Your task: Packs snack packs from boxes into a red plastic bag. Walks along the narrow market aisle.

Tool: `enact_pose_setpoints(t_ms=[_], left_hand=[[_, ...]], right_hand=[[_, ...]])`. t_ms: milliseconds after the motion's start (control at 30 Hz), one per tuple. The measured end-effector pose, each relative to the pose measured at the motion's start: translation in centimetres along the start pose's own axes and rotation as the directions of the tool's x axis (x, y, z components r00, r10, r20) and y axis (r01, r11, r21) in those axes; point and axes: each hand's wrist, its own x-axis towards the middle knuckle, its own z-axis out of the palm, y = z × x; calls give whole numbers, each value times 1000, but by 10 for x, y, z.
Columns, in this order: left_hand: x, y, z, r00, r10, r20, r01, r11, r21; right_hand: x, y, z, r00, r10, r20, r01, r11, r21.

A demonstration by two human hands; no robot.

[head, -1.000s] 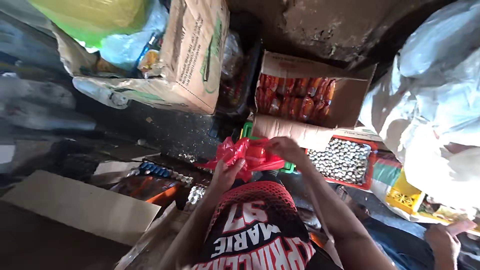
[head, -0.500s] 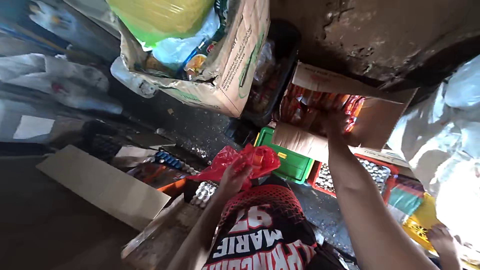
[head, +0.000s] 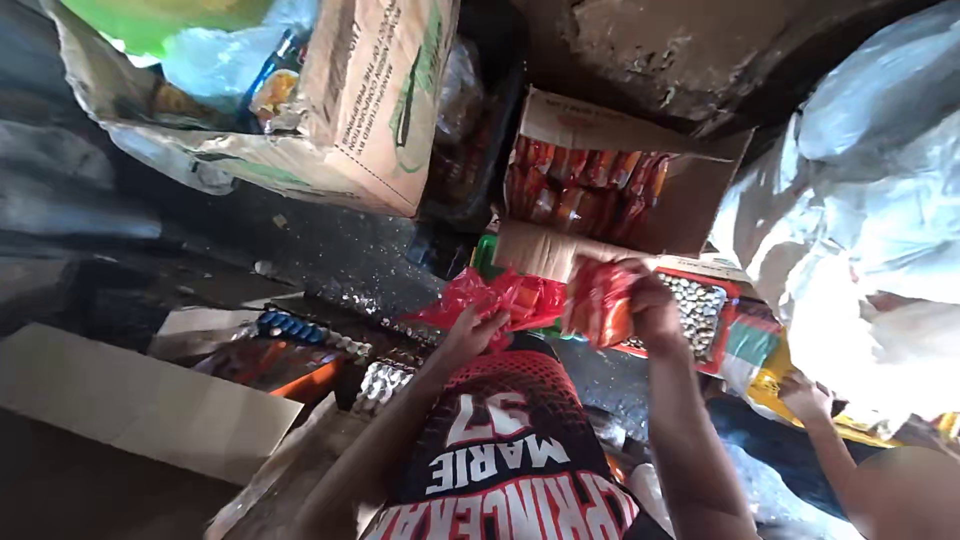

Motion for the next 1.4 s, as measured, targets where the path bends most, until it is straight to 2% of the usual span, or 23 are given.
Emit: enact_pose_setpoints(t_ms=[67, 133, 167, 233, 300, 333, 400, 467, 500, 567, 633, 700, 733, 800, 900, 933, 1000, 1067, 1133, 1167, 1233, 1300, 1400], left_hand=[[5, -30, 7, 998, -43, -39, 45, 998, 40], [8, -60, 12, 984, -146, -104, 154, 986, 65], [7, -72, 13, 971, -205, -125, 215, 974, 74], [8, -85, 13, 952, -267, -153, 283, 954, 100], [9, -81, 11, 944, -287, -161, 316, 930, 190], [13, -75, 9, 940, -299, -164, 332, 914, 235], [24, -63, 5, 927, -309, -211, 357, 898, 255], [32, -57, 2, 916, -295, -272, 354, 913, 201], [34, -56, 1, 916, -283, -284, 340, 923, 178], [32, -62, 1, 924, -250, -289, 306, 937, 167], [28, -62, -3, 933, -231, -276, 281, 947, 159], [23, -63, -5, 947, -222, -232, 236, 971, 34], [19, -65, -5, 945, -253, -206, 234, 966, -110], [15, -61, -3, 924, -361, -123, 269, 846, -460], [12, -60, -4, 900, -432, -58, 290, 693, -660], [11, -63, -6, 894, -442, -74, 286, 688, -667], [7, -67, -13, 876, -466, -125, 274, 695, -665], [-1, -71, -19, 858, -485, -168, 269, 704, -657], [-8, -75, -25, 846, -499, -187, 268, 701, -661], [-9, -73, -27, 842, -507, -185, 274, 697, -663], [-10, -67, -27, 831, -536, -148, 308, 666, -680], [-8, -61, -21, 835, -541, -101, 341, 654, -676], [-1, -59, -13, 886, -463, -27, 346, 699, -625]], right_hand=[[4, 39, 19, 959, 267, 100, -265, 964, -27], [23, 85, 33, 858, 514, 18, -513, 858, -32], [38, 111, 39, 786, 617, -25, -616, 787, 40], [65, 163, 45, 747, 665, -4, -647, 727, 231], [76, 181, 59, 791, 612, -6, -573, 744, 345], [78, 181, 66, 819, 573, -34, -545, 795, 266], [77, 157, 79, 876, 475, -79, -480, 848, -224], [72, 153, 77, 907, 418, -56, -330, 621, -711], [67, 161, 73, 921, 388, -20, -228, 497, -838], [63, 168, 68, 901, 434, 26, -123, 311, -942], [64, 162, 67, 877, 481, -1, -131, 236, -963], [67, 150, 61, 893, 439, -97, -203, 202, -958], [67, 143, 59, 904, 404, -140, -231, 184, -956], [66, 121, 58, 924, 362, -125, -200, 177, -964], [52, 60, 58, 933, 358, -33, -145, 289, -946], [46, 36, 54, 956, 281, -82, -179, 340, -923], [37, -6, 32, 961, -6, -277, -237, 504, -831], [40, -36, -7, 814, -342, -470, -165, 640, -751], [53, -63, -43, 635, -549, -543, -114, 629, -769], [62, -74, -56, 618, -593, -516, -107, 587, -802], [85, -90, -62, 680, -627, -380, -47, 480, -876], [123, -97, -42, 748, -625, -223, 18, 355, -935], [190, -64, -16, 898, -385, -213, -136, 216, -967]])
